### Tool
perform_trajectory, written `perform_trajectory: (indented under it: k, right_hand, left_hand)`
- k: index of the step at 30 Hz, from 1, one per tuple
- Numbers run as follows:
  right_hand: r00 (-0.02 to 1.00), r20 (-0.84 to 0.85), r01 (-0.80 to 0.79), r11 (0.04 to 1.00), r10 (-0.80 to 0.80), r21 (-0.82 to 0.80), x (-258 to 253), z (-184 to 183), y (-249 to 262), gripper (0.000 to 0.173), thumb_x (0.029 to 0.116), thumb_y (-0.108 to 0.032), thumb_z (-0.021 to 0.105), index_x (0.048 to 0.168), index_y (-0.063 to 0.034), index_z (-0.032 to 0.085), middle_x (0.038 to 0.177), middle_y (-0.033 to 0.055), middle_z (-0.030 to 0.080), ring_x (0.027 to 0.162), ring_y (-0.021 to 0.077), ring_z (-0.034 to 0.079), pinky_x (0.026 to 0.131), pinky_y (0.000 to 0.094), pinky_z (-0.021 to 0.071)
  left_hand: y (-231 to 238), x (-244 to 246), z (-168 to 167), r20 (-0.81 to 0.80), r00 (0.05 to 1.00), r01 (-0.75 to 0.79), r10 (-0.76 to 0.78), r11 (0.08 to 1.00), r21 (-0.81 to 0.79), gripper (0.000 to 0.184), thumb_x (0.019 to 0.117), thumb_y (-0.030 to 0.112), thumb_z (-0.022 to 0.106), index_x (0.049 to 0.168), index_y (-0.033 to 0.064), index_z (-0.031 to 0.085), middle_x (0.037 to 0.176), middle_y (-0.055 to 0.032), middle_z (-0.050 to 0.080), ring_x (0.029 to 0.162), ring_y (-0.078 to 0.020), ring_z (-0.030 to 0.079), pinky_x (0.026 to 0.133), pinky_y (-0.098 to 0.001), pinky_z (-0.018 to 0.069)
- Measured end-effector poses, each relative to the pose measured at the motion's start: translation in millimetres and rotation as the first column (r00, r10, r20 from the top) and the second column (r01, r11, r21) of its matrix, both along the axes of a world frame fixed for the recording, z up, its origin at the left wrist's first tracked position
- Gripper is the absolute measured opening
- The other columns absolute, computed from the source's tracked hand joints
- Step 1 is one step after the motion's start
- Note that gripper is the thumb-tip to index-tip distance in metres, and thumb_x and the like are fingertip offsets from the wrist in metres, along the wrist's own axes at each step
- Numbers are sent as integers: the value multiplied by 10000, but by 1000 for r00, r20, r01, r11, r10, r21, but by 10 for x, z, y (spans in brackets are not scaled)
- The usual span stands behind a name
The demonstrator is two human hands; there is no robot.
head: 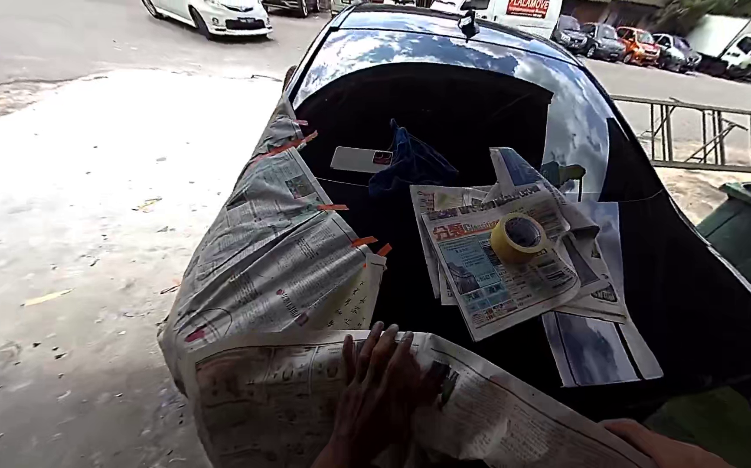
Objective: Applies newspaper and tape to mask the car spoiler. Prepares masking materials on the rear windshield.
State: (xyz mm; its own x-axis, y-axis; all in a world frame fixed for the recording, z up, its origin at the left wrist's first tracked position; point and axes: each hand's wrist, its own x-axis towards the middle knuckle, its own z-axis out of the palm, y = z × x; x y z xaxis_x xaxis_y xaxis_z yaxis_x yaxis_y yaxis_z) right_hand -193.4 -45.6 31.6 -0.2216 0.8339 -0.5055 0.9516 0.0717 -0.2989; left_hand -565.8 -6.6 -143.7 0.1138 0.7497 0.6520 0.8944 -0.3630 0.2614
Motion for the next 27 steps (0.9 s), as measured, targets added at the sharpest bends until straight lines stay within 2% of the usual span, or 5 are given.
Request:
perform_trajectory:
  k: [4,10,20,23,27]
  right_hand:
    - [996,23,-84,946,81,314,256,77,351,367,977,-226,688,1306,-66,657,1189,200,720,1061,450,697,911,675,518]
    - [973,56,-203,722,223,662,500,-154,1001,268,918,-254,715,1160,-141,737,1059,100,763,949,362,744,799,624,581]
    - [997,-49,-14,747,62,664,686,-275,1206,278,838,-148,841,1101,-145,752,922,81,756,816,326,741,710,637,572]
    - [997,-72,66,782,-27,620,593,-321,1290,277,872,-178,826,1132,-128,747,945,102,753,835,333,734,748,634,568]
    - [978,11,174,850,-207,497,399,-295,1384,318,911,-318,790,1208,-223,728,1020,81,761,914,321,731,811,615,562]
  left_hand:
    - [126,-220,148,-51,988,146,-148,988,-44,560,998,626,494,1419,261,552,1095,-29,651,1098,-188,633,1146,-545,357]
    - [282,-464,425,-189,943,285,-276,958,22,389,1059,459,469,1408,307,549,1140,-5,602,1012,-176,568,927,-331,434]
    - [1194,-507,580,-292,916,302,-274,952,55,357,1028,331,494,1346,290,651,1209,-28,635,1083,-225,588,916,-421,465]
    - [878,30,917,-105,963,264,-248,948,178,361,980,146,509,1283,250,677,1218,-34,635,1083,-235,576,918,-435,446]
    - [93,923,933,19,768,637,-640,766,83,288,981,146,582,1238,213,695,1110,-32,696,1013,-191,653,906,-334,535]
